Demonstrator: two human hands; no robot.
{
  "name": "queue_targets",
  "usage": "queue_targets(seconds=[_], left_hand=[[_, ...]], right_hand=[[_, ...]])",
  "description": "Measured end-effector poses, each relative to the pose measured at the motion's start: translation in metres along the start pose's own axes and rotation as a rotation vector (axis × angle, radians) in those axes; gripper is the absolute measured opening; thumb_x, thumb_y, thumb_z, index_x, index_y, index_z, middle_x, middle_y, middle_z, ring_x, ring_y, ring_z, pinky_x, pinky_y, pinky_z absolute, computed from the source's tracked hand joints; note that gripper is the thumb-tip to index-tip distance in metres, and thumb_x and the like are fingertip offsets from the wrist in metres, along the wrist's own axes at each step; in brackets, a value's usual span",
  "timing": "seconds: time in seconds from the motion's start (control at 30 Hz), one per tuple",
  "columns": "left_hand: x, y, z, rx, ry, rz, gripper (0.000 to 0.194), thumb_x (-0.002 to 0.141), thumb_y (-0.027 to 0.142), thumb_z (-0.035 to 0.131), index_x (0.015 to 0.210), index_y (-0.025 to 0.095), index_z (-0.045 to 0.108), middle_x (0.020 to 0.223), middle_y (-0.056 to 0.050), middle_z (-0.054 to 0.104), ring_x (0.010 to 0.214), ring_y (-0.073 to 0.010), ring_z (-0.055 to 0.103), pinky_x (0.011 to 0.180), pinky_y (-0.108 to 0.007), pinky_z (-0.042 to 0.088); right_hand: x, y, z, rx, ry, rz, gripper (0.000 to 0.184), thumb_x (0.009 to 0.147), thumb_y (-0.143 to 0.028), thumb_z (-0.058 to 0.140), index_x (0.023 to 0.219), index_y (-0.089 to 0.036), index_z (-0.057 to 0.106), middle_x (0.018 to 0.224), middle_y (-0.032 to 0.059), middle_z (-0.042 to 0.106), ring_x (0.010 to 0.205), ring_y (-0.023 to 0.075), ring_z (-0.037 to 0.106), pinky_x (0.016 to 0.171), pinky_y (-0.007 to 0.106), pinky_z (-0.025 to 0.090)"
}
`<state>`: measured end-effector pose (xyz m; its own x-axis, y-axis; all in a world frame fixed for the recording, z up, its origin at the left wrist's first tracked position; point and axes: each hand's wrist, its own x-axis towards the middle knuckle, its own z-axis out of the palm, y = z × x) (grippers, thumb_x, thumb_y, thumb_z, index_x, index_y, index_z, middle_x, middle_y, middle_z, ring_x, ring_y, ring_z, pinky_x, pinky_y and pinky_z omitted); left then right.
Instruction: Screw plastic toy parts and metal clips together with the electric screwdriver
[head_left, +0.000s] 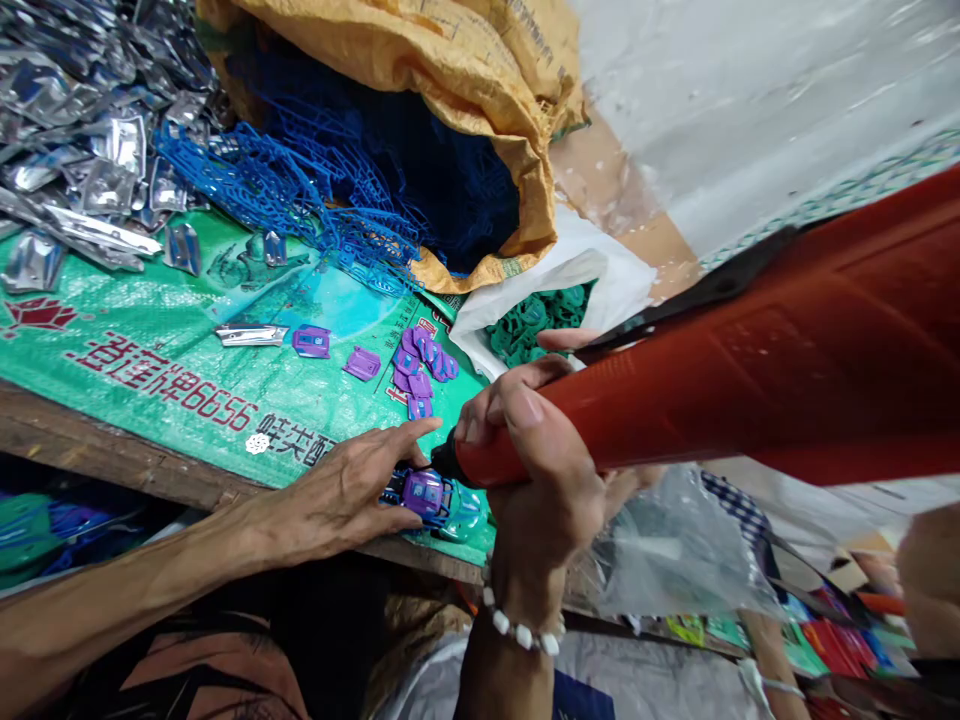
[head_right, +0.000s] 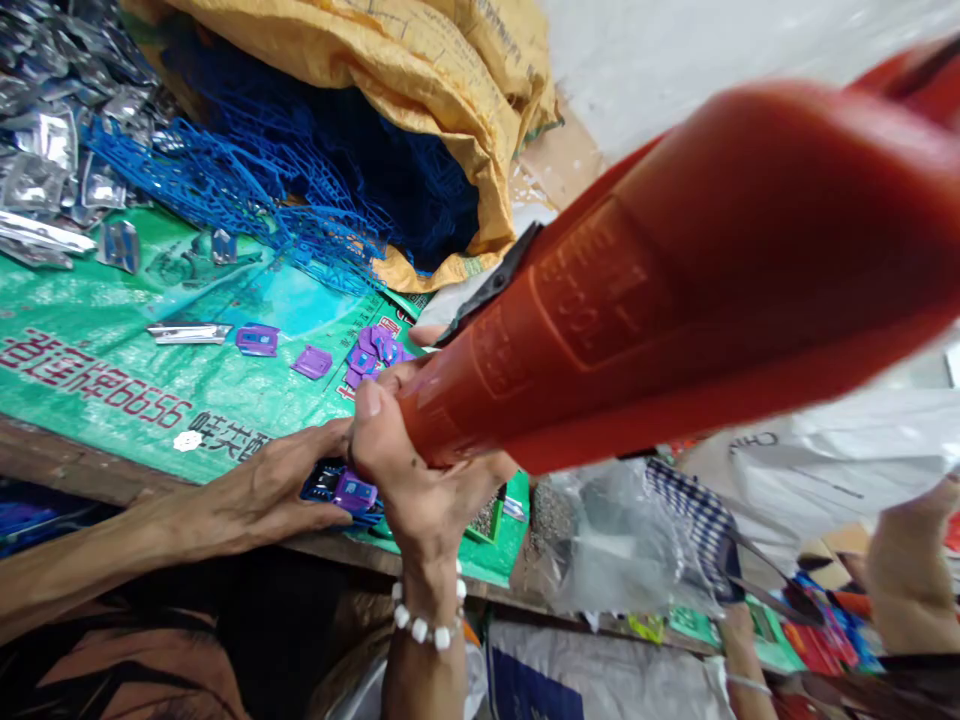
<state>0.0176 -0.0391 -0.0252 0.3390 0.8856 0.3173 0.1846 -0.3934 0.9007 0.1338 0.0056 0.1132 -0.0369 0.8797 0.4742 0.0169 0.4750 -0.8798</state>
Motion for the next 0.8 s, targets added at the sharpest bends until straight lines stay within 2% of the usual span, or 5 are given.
queue_targets(seconds=[0.2,0.33,0.43,0.57,0.8], left_hand=[[-0.005,-0.004,0.003,0.095,0.053,-0.009,0.077,0.096,0.044,0.065,0.16,0.034,0.023,0.125,-0.005,0.068,0.116,-0.0248,0.067,0.106,-0.042,0.052],[-0.007,-0.004,0.0,0.188,0.073,-0.013,0.071,0.095,0.046,0.066,0.157,0.034,0.032,0.13,-0.005,0.069,0.119,-0.0255,0.067,0.107,-0.039,0.052],[-0.006,-0.005,-0.009,0.282,0.037,0.104,0.049,0.096,0.042,0.066,0.143,0.036,0.054,0.133,-0.001,0.07,0.123,-0.0247,0.066,0.107,-0.036,0.054],[-0.005,-0.004,-0.02,0.314,-0.041,0.237,0.033,0.1,0.032,0.058,0.132,0.037,0.067,0.127,0.0,0.073,0.118,-0.0212,0.069,0.101,-0.03,0.059],[-0.014,-0.006,-0.005,0.339,0.13,0.134,0.033,0.097,0.032,0.061,0.126,0.044,0.07,0.123,0.003,0.073,0.114,-0.0209,0.069,0.105,-0.031,0.056]], right_hand=[[0.01,-0.006,-0.031,0.167,0.234,-0.072,0.036,0.076,-0.019,0.071,0.11,-0.022,0.061,0.059,-0.0099,0.058,0.044,0.0117,0.054,0.043,0.027,0.048],[0.021,0.004,-0.076,-0.065,0.477,-0.215,0.038,0.073,-0.018,0.073,0.11,-0.02,0.064,0.059,-0.0091,0.061,0.043,0.0124,0.054,0.043,0.027,0.047],[0.024,0.023,-0.103,-0.234,0.593,-0.175,0.039,0.075,-0.025,0.075,0.112,-0.02,0.064,0.058,-0.01,0.06,0.042,0.0137,0.056,0.044,0.029,0.048],[0.02,0.047,-0.118,-0.354,0.648,-0.111,0.044,0.075,-0.033,0.076,0.114,-0.016,0.063,0.06,-0.0089,0.06,0.046,0.0154,0.061,0.051,0.033,0.054],[0.029,0.072,-0.13,-0.483,0.627,-0.163,0.053,0.079,-0.044,0.068,0.124,-0.019,0.056,0.071,-0.0045,0.06,0.049,0.0151,0.058,0.053,0.038,0.056]])
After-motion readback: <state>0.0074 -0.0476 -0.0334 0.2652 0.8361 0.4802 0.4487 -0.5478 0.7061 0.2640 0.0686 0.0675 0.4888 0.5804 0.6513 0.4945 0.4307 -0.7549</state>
